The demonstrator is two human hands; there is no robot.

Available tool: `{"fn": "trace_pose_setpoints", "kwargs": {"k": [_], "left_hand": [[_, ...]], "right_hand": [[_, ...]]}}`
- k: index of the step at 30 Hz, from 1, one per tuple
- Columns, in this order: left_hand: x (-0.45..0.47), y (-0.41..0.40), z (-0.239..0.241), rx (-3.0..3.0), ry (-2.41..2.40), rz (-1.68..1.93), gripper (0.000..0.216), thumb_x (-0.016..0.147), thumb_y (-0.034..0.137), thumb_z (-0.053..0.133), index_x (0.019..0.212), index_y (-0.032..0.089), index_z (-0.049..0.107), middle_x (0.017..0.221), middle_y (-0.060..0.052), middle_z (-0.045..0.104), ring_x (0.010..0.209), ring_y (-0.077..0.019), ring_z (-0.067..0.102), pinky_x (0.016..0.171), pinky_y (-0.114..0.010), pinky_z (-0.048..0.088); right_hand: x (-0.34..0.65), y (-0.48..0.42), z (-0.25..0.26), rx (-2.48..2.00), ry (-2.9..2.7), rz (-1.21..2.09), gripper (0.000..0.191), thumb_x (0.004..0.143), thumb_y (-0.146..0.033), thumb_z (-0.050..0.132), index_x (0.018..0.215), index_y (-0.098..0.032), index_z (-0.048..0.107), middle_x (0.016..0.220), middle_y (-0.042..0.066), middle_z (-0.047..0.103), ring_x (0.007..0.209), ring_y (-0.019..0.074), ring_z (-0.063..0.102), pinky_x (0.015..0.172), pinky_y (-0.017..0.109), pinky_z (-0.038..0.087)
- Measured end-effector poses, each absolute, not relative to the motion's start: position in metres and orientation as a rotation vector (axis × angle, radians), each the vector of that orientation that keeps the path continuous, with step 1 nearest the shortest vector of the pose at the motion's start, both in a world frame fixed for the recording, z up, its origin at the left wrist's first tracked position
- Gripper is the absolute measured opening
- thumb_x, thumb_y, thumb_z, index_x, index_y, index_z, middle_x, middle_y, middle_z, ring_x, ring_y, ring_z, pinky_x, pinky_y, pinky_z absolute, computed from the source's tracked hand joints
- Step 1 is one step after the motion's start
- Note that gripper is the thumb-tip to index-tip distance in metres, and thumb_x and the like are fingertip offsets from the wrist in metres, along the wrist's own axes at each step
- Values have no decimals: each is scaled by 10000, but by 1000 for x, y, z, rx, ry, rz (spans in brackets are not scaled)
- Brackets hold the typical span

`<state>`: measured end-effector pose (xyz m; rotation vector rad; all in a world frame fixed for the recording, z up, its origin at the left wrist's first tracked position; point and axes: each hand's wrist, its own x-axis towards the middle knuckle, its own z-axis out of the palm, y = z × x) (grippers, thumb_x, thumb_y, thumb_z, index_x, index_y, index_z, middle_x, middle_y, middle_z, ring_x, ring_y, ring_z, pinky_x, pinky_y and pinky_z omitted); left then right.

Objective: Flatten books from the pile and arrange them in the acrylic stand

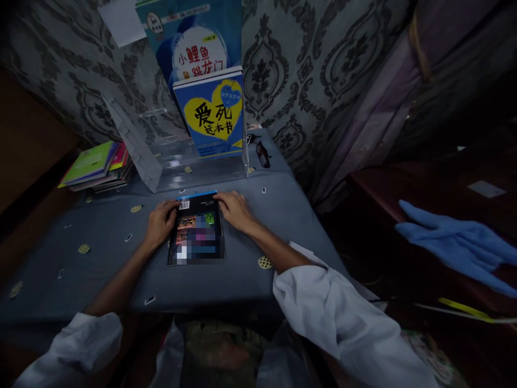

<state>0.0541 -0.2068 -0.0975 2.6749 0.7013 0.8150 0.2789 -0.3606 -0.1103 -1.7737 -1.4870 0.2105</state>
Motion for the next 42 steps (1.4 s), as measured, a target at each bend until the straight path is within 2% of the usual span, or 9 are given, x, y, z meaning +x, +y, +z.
{"fn": "trace_pose_setpoints", "kwargs": {"k": [3, 8, 24, 29, 36, 42], "left_hand": [[55, -209, -97, 2694, 708, 809, 314, 930, 168, 423, 1096, 168, 690, 1104, -108, 702, 1064, -257, 645, 995, -457, 513], [56, -211, -98, 2749, 721, 775, 298, 927, 167, 426, 1093, 157, 674, 1210, -137, 677, 1118, -275, 629, 1017, -477, 496], [75, -216, -94, 2805, 654, 683, 297, 955, 205, 454, 1150, 174, 676, 1270, -122, 673, 1185, -266, 624, 1062, -444, 487], [85, -216, -97, 2801, 607, 637, 329, 942, 183, 471, 1213, 195, 657, 1298, -108, 657, 1231, -267, 602, 1096, -473, 471], [101, -222, -94, 2874, 490, 586, 358, 933, 150, 468, 1242, 149, 648, 1315, -129, 648, 1230, -264, 605, 1099, -456, 471], [118, -226, -90, 2933, 384, 517, 406, 936, 126, 443, 1301, 141, 620, 1350, -129, 637, 1274, -264, 581, 1111, -464, 447]], "right_hand": [[279, -360, -112, -1777, -1501, 199, 338, 921, -150, 495, 1175, -236, 701, 1101, 76, 742, 1088, 263, 607, 971, 475, 443], [279, -360, -116, -1754, -1515, 184, 351, 908, -146, 494, 1185, -240, 688, 1193, 81, 722, 1160, 268, 591, 1021, 502, 422], [280, -359, -114, -1787, -1500, 219, 367, 922, -151, 483, 1237, -196, 667, 1180, 104, 724, 1149, 265, 594, 1008, 483, 439], [279, -359, -114, -1798, -1493, 216, 369, 917, -146, 480, 1232, -200, 665, 1196, 107, 720, 1160, 269, 588, 1010, 488, 438], [279, -358, -115, -1766, -1499, 185, 346, 919, -146, 485, 1193, -221, 683, 1158, 80, 732, 1123, 249, 604, 995, 455, 464], [279, -357, -117, -1758, -1511, 171, 332, 910, -145, 486, 1160, -199, 697, 1206, 98, 720, 1160, 253, 593, 1028, 467, 454]]}}
